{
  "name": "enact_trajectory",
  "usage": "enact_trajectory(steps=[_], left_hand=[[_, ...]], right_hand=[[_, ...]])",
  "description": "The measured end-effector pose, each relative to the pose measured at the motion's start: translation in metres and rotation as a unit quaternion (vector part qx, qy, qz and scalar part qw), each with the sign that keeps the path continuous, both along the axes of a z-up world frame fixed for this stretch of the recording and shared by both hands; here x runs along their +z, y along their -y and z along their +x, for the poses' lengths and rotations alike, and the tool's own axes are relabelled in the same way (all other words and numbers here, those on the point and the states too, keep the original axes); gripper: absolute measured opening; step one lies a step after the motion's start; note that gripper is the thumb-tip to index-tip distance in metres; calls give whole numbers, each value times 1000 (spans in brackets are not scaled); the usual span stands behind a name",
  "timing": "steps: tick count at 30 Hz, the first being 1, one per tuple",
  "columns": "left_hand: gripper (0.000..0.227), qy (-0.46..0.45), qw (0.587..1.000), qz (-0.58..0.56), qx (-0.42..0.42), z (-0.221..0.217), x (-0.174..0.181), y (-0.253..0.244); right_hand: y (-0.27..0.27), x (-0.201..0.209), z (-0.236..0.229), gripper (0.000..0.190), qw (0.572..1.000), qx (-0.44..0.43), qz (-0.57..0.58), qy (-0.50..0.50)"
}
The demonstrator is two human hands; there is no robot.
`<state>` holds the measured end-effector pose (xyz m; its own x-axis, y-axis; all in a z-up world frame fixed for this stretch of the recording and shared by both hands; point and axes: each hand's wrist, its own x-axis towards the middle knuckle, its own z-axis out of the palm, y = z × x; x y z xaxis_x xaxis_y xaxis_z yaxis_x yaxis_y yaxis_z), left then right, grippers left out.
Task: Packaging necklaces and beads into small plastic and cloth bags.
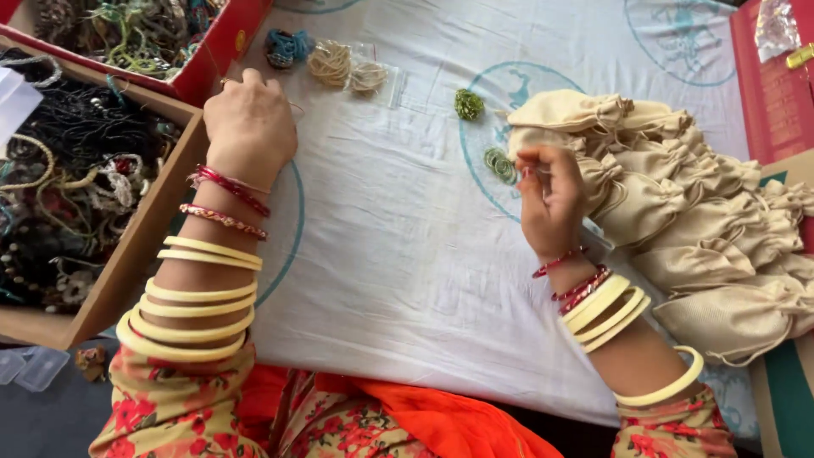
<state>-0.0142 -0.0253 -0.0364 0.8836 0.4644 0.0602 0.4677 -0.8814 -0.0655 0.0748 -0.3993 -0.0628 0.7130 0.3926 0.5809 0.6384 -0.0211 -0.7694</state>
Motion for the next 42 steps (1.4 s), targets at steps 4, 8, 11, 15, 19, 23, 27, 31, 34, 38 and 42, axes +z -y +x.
enact_trajectory(steps=[4, 8, 11, 15, 19, 23, 27, 31, 34, 38, 42], left_hand=[[29, 11, 995, 92, -30, 14, -11, 11], [19, -12, 986, 155, -61, 1, 22, 42], [10, 271, 935, -137, -182, 9, 13, 56], [21, 311, 708, -568, -281, 26, -24, 96], [27, 262, 702, -614, -250, 24, -31, 132], [40, 250, 724, -594, -246, 22, -22, 140], [42, 260, 727, -585, -249, 19, -27, 139], [24, 252, 722, -594, -251, 18, -31, 140], [21, 255, 756, -536, -274, 16, -26, 144], [19, 296, 768, -479, -305, 16, -31, 147], [19, 294, 733, -520, -326, 18, -36, 148]], right_hand=[[-6, 10, 4, 39, 964, -73, -202, 155], [-9, -3, 6, 59, 881, -68, -396, 251], [-10, 9, 3, 54, 872, -62, -403, 271], [-9, 12, -1, 44, 874, -77, -405, 257], [-5, 11, -1, 33, 883, -54, -398, 241], [-4, 10, 0, 24, 891, -50, -389, 228], [-10, 24, -6, 22, 919, -48, -342, 191], [-14, 33, -13, 37, 918, -29, -341, 202], [-8, 18, -10, 30, 901, -27, -378, 212], [-2, 9, -5, 28, 887, -21, -395, 239], [-5, 29, -7, 17, 930, 6, -314, 193]])
